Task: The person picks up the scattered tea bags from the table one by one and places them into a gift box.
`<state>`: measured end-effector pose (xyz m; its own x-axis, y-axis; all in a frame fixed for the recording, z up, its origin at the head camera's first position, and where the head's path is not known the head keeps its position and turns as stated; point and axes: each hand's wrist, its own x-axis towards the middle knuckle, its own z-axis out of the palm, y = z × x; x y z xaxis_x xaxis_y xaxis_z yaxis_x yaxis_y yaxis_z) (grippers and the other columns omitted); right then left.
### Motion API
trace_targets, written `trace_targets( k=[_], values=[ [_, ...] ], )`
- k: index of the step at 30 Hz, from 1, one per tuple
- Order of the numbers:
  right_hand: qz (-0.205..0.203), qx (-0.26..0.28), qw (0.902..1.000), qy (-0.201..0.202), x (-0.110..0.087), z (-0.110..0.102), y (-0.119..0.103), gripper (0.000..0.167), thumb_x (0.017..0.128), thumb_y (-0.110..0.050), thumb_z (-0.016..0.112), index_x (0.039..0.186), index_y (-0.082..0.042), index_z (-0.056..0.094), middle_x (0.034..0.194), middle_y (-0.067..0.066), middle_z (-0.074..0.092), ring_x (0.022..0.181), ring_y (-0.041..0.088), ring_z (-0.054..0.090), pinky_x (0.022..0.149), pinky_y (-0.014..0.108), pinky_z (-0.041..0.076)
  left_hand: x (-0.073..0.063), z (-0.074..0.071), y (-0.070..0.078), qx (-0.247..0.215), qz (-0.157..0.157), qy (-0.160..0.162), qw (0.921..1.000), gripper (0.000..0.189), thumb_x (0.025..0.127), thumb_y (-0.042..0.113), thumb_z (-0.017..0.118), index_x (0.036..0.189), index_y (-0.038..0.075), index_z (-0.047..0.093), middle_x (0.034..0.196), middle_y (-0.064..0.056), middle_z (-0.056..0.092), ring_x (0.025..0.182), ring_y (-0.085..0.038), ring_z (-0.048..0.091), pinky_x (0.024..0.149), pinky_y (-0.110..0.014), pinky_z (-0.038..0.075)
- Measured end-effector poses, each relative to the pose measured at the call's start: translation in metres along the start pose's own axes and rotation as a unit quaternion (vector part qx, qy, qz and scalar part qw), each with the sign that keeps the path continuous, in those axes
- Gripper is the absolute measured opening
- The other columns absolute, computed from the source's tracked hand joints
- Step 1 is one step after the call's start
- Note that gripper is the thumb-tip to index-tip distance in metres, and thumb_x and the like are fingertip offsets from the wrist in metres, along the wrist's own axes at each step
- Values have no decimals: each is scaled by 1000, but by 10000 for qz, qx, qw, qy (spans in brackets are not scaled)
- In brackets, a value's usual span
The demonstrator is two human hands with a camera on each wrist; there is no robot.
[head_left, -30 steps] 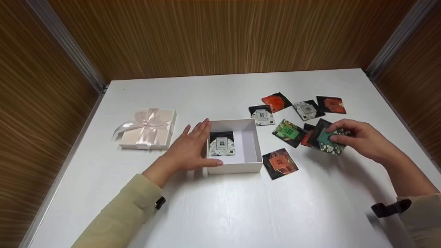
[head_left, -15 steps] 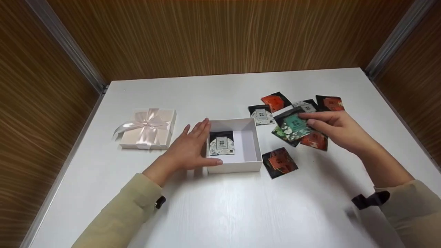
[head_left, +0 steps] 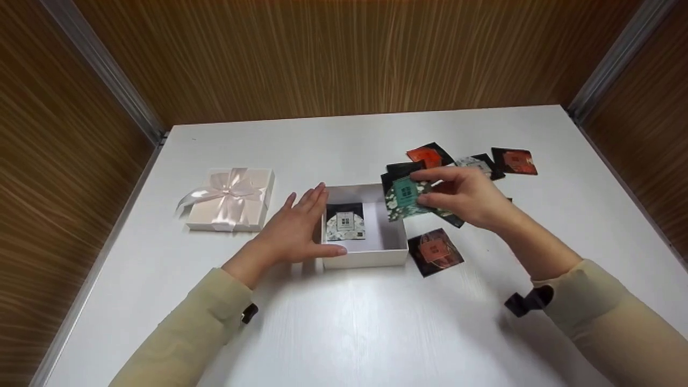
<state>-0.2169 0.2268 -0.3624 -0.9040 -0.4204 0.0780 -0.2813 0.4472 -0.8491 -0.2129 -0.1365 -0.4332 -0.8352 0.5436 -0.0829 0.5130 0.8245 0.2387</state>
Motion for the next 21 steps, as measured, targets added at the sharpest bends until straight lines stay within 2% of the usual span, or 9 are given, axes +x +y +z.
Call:
trace_targets(
  k=[3,10,15,21],
  values=[
    [30,3,10000,-8,6,10,-1,38,99,-14,77,136,-8,73,115,13,73,91,16,70,77,24,61,1,-1,1,12,5,7,10000,135,81,97,48,170,3,6,178,-12,0,163,-29,10,131,-52,6],
    [52,-68,9998,-157,17,34,-3,34,101,-17,75,134,-7,75,112,10,77,88,14,68,75,20,57,0,-2,2,-4,-12,-46,10000,134,83,95,49,170,3,3,177,-11,-2,163,-31,9,131,-52,5],
    [102,-237,9993,-258,25,51,-5,36,98,-17,78,134,-12,75,103,5,75,87,19,67,71,23,55,0,-2,1,-67,-27,-26,10000,134,83,94,50,170,4,3,178,-11,-2,163,-32,9,131,-52,5],
    [-57,-338,9987,-371,35,69,-5,38,97,-13,78,134,-9,75,98,5,74,84,19,64,67,26,53,0,-2,1,-86,-22,1,10000,135,82,97,47,171,6,3,178,-11,-2,163,-34,9,131,-52,5]
  ],
)
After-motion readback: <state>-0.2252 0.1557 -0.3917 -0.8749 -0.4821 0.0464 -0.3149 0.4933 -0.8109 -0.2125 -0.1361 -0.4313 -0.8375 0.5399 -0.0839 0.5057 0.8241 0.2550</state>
